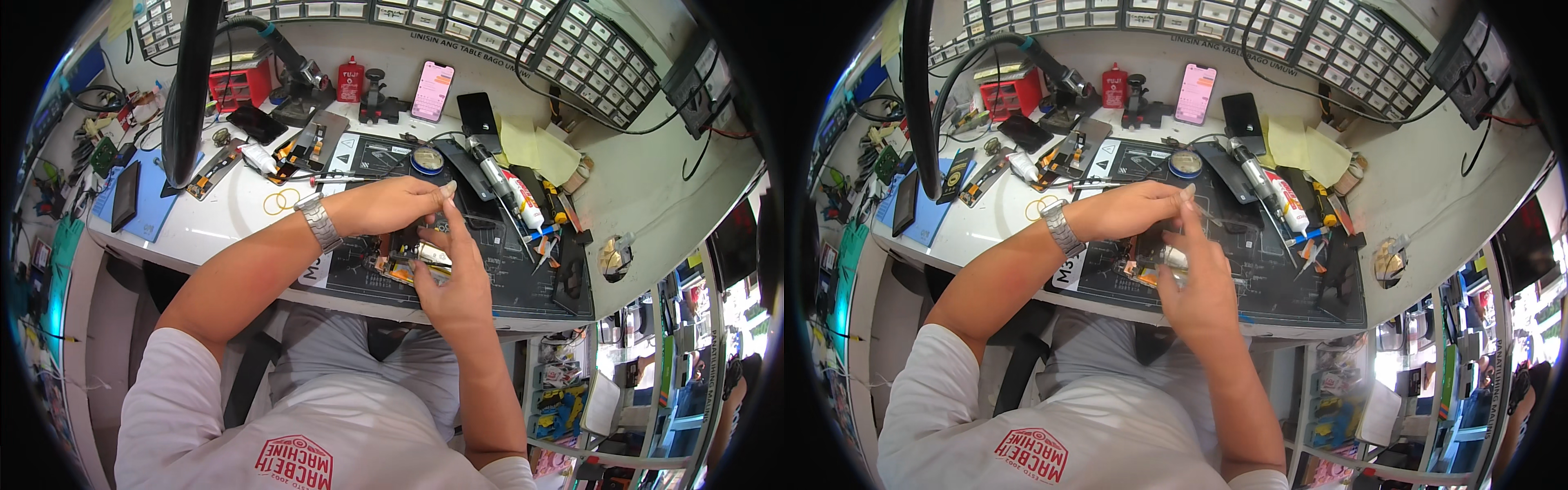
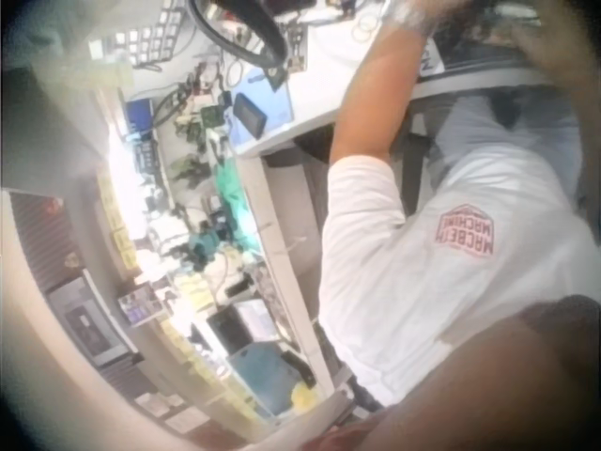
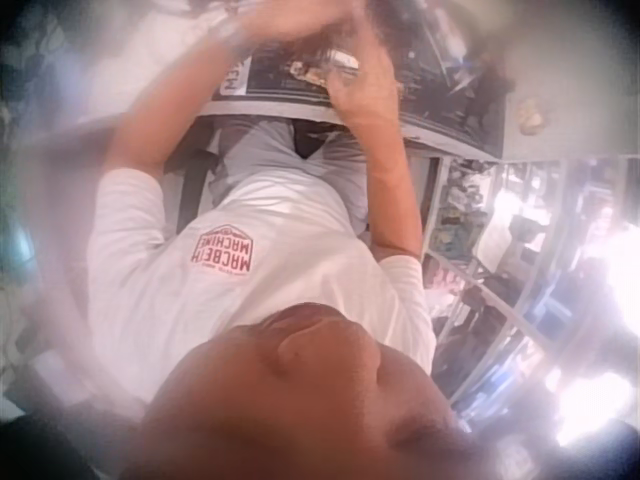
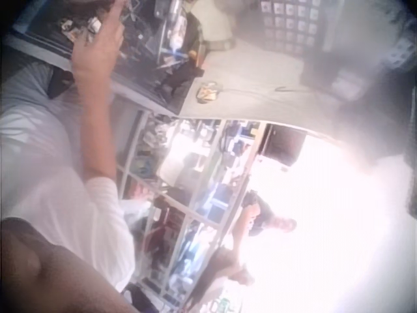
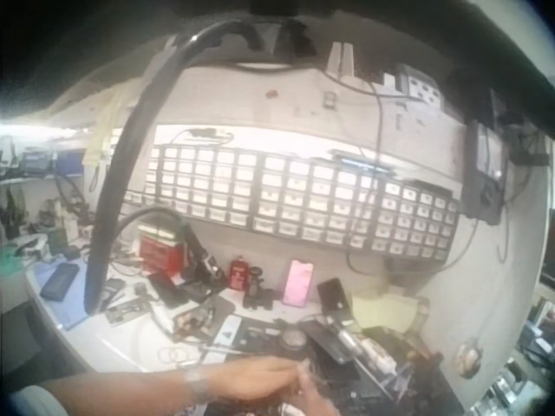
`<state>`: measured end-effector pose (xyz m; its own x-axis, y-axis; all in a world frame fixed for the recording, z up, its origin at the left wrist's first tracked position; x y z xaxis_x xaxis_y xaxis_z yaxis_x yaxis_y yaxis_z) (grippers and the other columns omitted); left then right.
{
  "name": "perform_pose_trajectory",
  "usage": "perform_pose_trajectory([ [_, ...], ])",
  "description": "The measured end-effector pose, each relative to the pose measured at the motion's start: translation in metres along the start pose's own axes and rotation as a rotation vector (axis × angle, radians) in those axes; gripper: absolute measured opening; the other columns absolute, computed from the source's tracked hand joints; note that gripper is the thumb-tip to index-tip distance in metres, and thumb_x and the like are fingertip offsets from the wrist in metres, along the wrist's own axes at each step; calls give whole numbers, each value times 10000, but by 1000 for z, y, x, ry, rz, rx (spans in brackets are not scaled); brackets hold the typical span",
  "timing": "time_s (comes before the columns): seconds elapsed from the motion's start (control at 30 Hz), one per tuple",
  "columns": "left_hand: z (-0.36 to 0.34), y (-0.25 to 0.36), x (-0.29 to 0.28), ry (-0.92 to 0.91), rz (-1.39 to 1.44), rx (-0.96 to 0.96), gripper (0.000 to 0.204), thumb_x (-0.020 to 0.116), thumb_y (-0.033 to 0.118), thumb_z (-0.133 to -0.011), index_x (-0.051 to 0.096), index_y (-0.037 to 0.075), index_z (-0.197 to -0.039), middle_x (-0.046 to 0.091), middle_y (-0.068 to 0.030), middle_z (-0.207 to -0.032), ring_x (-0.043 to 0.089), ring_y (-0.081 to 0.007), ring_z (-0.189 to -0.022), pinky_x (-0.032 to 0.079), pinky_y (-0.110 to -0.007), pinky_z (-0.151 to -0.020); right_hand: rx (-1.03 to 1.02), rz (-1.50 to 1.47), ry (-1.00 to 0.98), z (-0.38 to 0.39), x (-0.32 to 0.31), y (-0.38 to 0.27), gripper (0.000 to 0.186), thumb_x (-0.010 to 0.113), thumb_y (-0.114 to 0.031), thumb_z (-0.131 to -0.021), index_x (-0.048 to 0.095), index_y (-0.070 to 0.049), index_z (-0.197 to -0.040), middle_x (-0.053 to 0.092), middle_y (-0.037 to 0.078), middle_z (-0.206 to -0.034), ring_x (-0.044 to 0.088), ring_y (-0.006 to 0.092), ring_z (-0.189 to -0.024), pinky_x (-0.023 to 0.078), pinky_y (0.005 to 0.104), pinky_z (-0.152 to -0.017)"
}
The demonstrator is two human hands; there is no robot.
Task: The person disassembles a smartphone, removes the battery, and uses a soldering iron to work on the motherboard. They then reposition the battery and continue soldering on the internal components.
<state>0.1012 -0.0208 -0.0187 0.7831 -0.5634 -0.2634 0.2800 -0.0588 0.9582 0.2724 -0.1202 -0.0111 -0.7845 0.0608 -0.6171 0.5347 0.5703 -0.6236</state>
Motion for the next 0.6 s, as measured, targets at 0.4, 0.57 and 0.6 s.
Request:
perform_pose_trajectory([
  [0.4,24,-5,-3,-127,-215,-39,518,754,158,-1114,677,-49,-1583,836,-167,-1305,789,-202,-1096,624,-368,-983,-138,86,-90,24,-18,4,659,956,-148,-887,727,-61,-1499,739,137,-1350,679,386,-1267,546,518,-1097],
  [0.57,25,2,-1,-116,-358,-6,487,737,131,-1111,693,-41,-1564,839,-168,-1199,798,-187,-929,633,-358,-875,-173,173,-132,24,-14,1,470,968,-239,-890,835,-69,-1309,739,116,-1253,686,362,-1196,571,496,-1009],
  [0.6,27,3,-1,-117,-347,-27,484,734,126,-1110,694,-39,-1563,836,-162,-1196,798,-183,-900,634,-357,-853,-189,192,-136,23,-12,2,468,964,-252,-895,837,-68,-1306,742,114,-1245,688,359,-1193,574,491,-997],
])
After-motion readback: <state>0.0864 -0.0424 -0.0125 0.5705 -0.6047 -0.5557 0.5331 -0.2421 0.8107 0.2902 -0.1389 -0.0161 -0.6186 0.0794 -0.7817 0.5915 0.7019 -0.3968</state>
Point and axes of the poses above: each hand's wrist, its own z-axis away from the middle knuckle, its own x-axis out of the palm, y = z × x, the point moved 5 cm from there along -z, towards the middle knuckle
